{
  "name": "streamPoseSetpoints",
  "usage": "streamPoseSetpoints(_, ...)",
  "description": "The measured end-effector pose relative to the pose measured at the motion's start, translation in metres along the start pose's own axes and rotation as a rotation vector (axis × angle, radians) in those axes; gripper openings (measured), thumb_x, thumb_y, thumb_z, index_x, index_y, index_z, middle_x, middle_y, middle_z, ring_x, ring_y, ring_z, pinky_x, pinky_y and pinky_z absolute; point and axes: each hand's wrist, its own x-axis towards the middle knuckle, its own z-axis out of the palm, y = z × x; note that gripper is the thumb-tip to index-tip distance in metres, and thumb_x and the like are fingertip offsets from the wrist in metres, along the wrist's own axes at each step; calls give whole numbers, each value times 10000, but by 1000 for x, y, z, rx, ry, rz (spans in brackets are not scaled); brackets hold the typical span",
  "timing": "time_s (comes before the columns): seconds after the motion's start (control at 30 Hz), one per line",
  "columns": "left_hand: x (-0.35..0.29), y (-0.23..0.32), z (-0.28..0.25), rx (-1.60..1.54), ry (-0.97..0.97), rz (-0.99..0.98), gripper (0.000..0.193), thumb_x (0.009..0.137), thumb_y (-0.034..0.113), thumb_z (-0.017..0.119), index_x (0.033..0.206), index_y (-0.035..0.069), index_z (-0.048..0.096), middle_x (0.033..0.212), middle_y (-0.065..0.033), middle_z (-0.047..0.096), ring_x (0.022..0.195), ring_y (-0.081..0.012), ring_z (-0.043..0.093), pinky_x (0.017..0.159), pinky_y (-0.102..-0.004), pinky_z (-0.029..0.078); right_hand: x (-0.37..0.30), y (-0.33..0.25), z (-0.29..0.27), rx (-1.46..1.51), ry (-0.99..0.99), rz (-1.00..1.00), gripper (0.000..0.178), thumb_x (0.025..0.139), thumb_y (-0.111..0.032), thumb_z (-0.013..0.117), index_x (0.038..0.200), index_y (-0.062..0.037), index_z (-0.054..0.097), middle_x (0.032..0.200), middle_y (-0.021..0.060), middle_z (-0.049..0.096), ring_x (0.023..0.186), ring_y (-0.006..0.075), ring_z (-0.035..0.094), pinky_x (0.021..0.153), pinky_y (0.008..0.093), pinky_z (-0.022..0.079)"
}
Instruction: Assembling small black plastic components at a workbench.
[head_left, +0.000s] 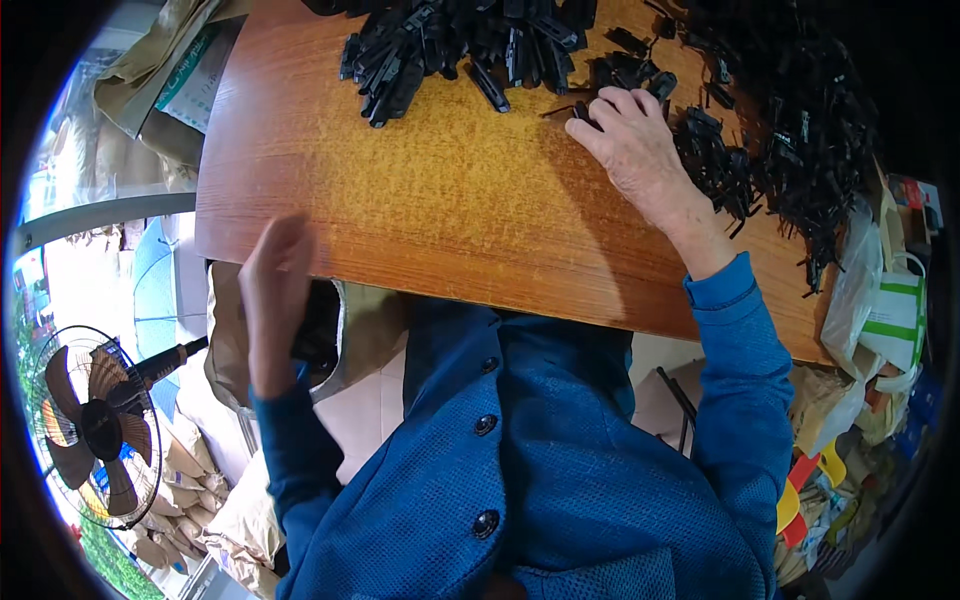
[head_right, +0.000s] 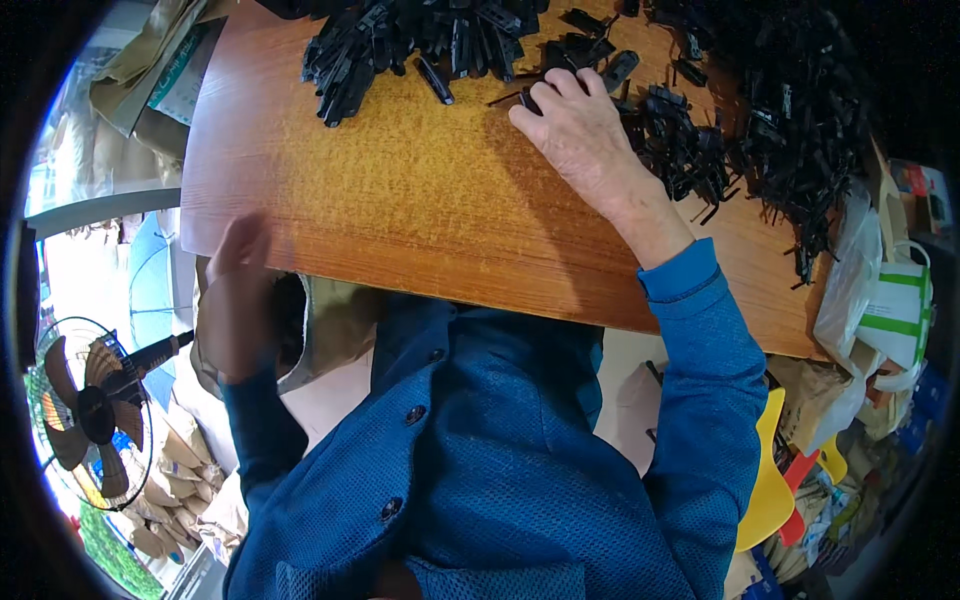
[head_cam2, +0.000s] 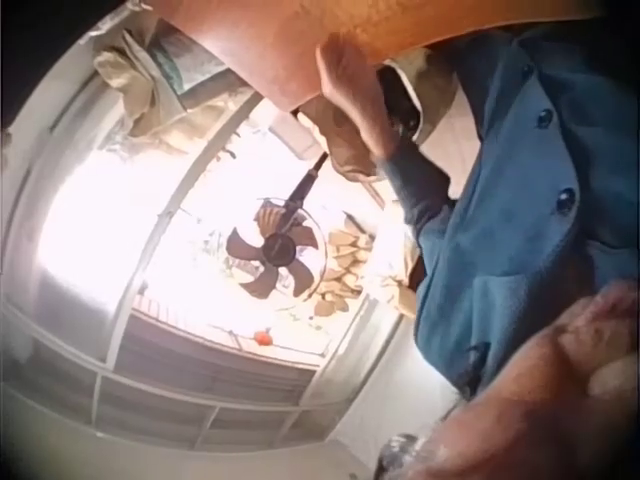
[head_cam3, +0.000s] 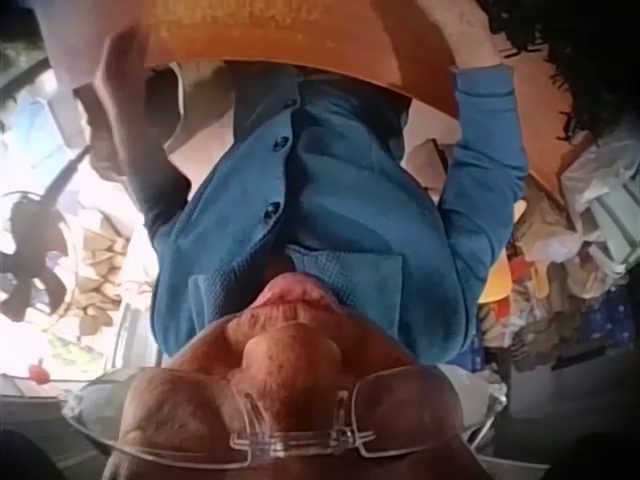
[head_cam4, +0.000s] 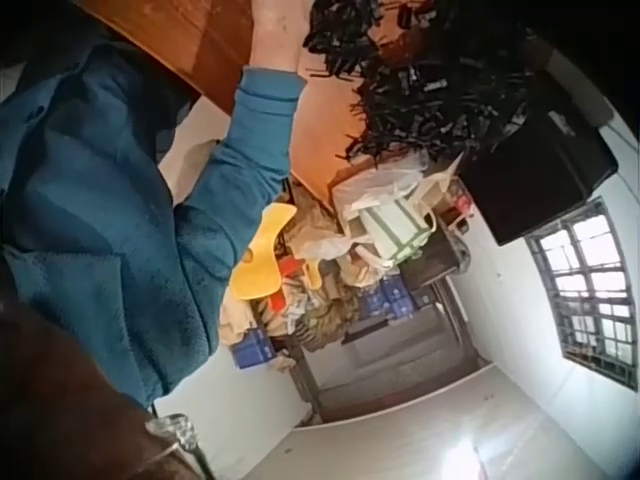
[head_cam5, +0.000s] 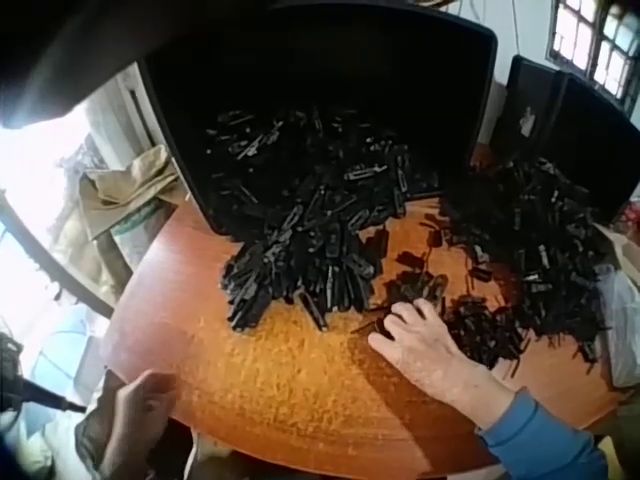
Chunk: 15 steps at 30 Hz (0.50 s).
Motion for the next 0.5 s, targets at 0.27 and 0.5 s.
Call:
streamPoseSetpoints(0.27, 124, 100, 165, -32, -18, 273, 514, 838, 248, 695, 1212, 2, 445, 747, -113, 603, 658, -199, 604, 610, -338, 491, -4, -9, -14, 184, 8, 25, 278, 783, 15, 525, 1025, -64, 636, 904, 79, 515, 995, 251, 492, 954, 393, 359)
streamPoseSetpoints(0.5, 114, 74, 157, -427, -273, 130, 425, 822, 21, 634, 1209, -12, 461, 865, -55, 606, 733, -134, 608, 598, -239, 504, -10, -5, -16, 136, -40, -82, 212, 768, -49, 585, 973, -80, 628, 878, 39, 540, 899, 204, 493, 896, 357, 393)
